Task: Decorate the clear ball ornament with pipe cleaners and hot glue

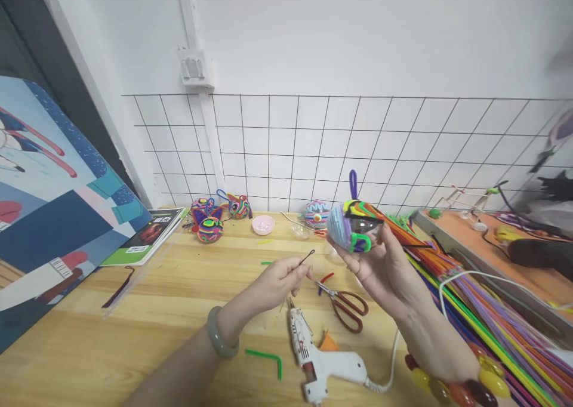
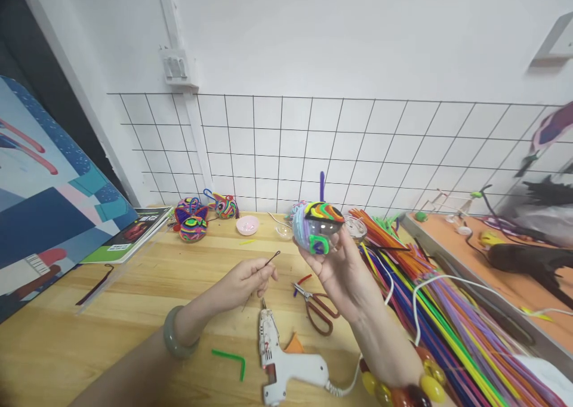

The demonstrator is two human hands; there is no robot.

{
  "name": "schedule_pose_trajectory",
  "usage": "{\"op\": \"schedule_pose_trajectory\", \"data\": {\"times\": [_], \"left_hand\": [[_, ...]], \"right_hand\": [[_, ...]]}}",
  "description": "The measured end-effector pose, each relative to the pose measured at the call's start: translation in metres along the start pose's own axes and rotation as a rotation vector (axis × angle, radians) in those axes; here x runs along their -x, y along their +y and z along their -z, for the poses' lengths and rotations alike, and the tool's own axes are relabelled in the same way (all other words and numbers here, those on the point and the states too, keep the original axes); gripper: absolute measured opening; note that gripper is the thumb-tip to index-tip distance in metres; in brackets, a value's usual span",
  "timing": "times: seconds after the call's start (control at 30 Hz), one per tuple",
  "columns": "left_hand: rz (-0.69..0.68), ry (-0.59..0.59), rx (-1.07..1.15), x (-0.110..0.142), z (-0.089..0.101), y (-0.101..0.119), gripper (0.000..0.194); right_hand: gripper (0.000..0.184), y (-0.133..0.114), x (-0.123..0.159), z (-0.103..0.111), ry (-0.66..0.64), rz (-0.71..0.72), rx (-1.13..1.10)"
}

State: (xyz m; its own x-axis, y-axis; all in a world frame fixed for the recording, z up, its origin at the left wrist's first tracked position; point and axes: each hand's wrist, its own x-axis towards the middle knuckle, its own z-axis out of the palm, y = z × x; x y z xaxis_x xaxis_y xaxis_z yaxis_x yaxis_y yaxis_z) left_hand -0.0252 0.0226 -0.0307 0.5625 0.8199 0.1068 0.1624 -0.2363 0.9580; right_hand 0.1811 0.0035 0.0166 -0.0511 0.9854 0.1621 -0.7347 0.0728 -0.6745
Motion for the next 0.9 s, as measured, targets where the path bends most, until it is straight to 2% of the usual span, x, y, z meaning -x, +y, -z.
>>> {"op": "schedule_pose_trajectory", "data": {"times": [0.13, 0.23, 0.4, 0.57, 0.73, 0.9], "left_hand": [[0.008, -0.007, 0.048, -0.001, 0.0, 0.003, 0.046], [-0.007, 0.045, 0.108, -0.001, -0.001, 0.005, 0.045], [-0.039, 0.169, 0.265, -0.004, -0.003, 0.005, 0.043], [-0.052, 0.278, 0.422, -0.005, -0.002, 0.008, 0.039], [-0.067, 0.432, 0.566, -0.006, 0.002, 0.012, 0.033], [-0.076, 0.561, 0.705, -0.005, 0.014, 0.02, 0.032]], "right_hand": [[0.029, -0.003, -0.002, 0.0, -0.025, -0.021, -0.008], [0.033, -0.001, 0.0, -0.003, -0.036, -0.063, -0.051], [0.032, 0.0, 0.002, 0.003, -0.046, -0.236, -0.162], [0.048, 0.004, 0.001, 0.01, -0.024, -0.399, -0.238], [0.054, 0.004, 0.001, 0.008, 0.034, -0.416, -0.251], [0.051, 0.004, 0.001, 0.005, 0.077, -0.417, -0.251]]}}
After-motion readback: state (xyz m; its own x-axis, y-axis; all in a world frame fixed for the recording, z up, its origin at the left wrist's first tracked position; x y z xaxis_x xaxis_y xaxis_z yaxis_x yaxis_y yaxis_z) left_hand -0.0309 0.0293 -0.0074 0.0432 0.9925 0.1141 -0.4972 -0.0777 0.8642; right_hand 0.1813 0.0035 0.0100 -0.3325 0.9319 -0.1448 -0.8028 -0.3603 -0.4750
